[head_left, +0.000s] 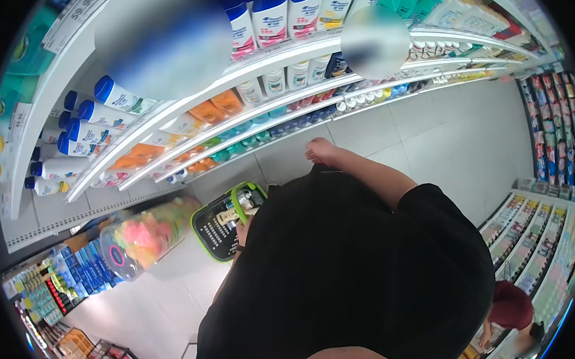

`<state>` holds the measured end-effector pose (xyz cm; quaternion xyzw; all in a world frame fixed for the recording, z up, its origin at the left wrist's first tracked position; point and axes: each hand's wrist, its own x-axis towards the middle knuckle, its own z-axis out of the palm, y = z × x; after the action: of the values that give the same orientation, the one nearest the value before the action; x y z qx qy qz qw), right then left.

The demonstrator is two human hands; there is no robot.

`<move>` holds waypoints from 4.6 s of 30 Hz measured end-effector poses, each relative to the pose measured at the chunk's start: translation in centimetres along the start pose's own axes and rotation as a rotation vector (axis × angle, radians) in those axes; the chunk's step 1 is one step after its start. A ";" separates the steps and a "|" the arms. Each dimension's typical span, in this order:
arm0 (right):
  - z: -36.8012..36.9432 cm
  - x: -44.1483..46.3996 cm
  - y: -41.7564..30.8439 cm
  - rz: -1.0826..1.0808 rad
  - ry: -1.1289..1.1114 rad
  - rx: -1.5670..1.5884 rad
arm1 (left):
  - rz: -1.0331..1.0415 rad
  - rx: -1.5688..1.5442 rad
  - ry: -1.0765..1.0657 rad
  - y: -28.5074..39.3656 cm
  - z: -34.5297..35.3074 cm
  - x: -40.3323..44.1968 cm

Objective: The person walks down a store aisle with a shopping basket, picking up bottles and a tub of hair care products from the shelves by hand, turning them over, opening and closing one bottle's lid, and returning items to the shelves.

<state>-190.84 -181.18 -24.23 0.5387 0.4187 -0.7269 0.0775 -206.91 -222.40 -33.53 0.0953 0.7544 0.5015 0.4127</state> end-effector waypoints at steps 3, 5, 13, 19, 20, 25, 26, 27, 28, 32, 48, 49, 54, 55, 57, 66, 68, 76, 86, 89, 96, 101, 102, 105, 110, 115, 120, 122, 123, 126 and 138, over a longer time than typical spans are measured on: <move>-2.7 0.9 -1.3 -0.029 -0.025 -0.054 | -0.026 -0.010 0.017 1.2 3.0 -0.9; -4.7 1.3 -1.8 -0.026 -0.045 -0.076 | -0.080 -0.132 0.006 2.2 5.6 -1.3; -14.1 1.9 -4.9 -0.034 -0.042 0.082 | 0.013 -0.108 0.000 2.9 13.8 -1.2; -17.7 2.2 -7.3 -0.090 -0.012 0.174 | -0.106 0.106 0.040 8.3 17.3 -2.3; -18.1 2.8 -7.5 -0.099 -0.014 0.213 | -0.105 0.112 0.045 5.1 16.8 -0.8; -16.9 2.5 -7.9 -0.109 0.019 0.313 | -0.139 -0.109 0.027 5.6 14.7 -1.2; -16.5 2.8 -7.6 -0.112 0.007 0.309 | -0.134 -0.109 0.038 6.2 14.2 -1.4; -16.0 3.2 -7.2 -0.099 -0.010 0.319 | -0.137 0.091 0.025 6.7 13.5 -1.6; -15.4 3.2 -6.9 -0.084 -0.025 0.328 | -0.144 0.291 0.012 7.1 12.8 -1.8; -13.0 3.4 -4.6 -0.063 -0.112 0.322 | -0.192 0.295 -0.038 11.1 11.9 -3.1; -12.2 2.9 -2.2 -0.050 -0.115 0.279 | -0.343 -0.027 0.096 14.5 12.1 -2.6; -12.0 2.7 -2.2 -0.053 -0.114 0.263 | -0.301 -0.060 0.063 14.5 11.9 -2.6; -11.4 2.4 -2.5 -0.079 -0.119 0.172 | -0.335 -0.146 0.077 14.6 12.8 -3.3; -11.4 2.4 -2.4 -0.068 -0.115 0.175 | -0.353 -0.095 0.101 14.7 13.0 -3.5; -11.5 2.5 -2.4 -0.073 -0.131 0.176 | -0.360 -0.116 0.084 12.7 12.9 -2.8; -12.9 2.1 -5.3 -0.618 0.138 -0.333 | -0.273 -0.371 0.114 13.4 12.3 -1.8; -12.4 -0.3 -8.2 -0.834 0.204 -0.429 | -0.309 -0.416 0.149 13.1 12.2 -0.7; -8.7 -8.7 -17.6 -1.315 0.450 -0.777 | -0.147 -0.142 0.501 8.6 11.1 2.8; -1.4 -8.8 -21.7 -1.533 0.361 -1.048 | -0.024 -0.203 0.616 12.8 11.8 2.5; 0.6 -7.6 -22.3 -1.514 0.367 -1.269 | -0.009 -0.204 0.604 13.5 12.4 2.2; 6.6 -6.4 -24.5 -1.270 0.212 -1.535 | 0.072 -0.178 0.612 13.6 12.9 2.5; 9.7 -4.2 -25.2 -1.478 0.325 -1.579 | 0.122 -0.145 0.633 13.3 13.0 2.7; 9.9 -3.8 -25.4 -1.370 0.272 -1.482 | 0.120 -0.148 0.638 13.0 12.9 2.8; 10.1 -1.9 -25.5 -1.217 0.209 -1.344 | 0.164 -0.030 0.645 12.3 12.8 3.1; 10.1 -5.8 -24.2 -1.385 0.196 -1.478 | 0.198 -0.094 0.638 12.4 12.8 2.9; 7.3 -5.7 -21.5 -1.660 0.130 -1.670 | 0.222 -0.065 0.684 13.3 12.6 3.3; 4.6 -14.9 -20.0 -1.736 0.103 -1.272 | 0.343 -0.145 0.633 22.1 13.2 1.0; 3.8 -17.5 -20.7 -1.659 0.106 -1.146 | 0.493 -0.270 0.445 27.5 14.0 -0.3; 3.3 -18.4 -21.0 -1.513 -0.018 -0.866 | 0.522 -0.354 0.232 30.3 14.2 -1.3; 2.2 -19.3 -20.7 -1.213 -0.250 -0.380 | 0.270 -0.823 -0.585 36.7 15.7 -4.0; -0.4 -20.7 -17.4 -0.438 -0.862 0.220 | 0.209 -0.755 -0.640 39.4 22.9 -8.5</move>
<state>-191.89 -176.82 2.41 0.0934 0.3725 -0.9228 0.0317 -195.68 -192.73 0.29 0.1635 0.3422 0.7237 0.5765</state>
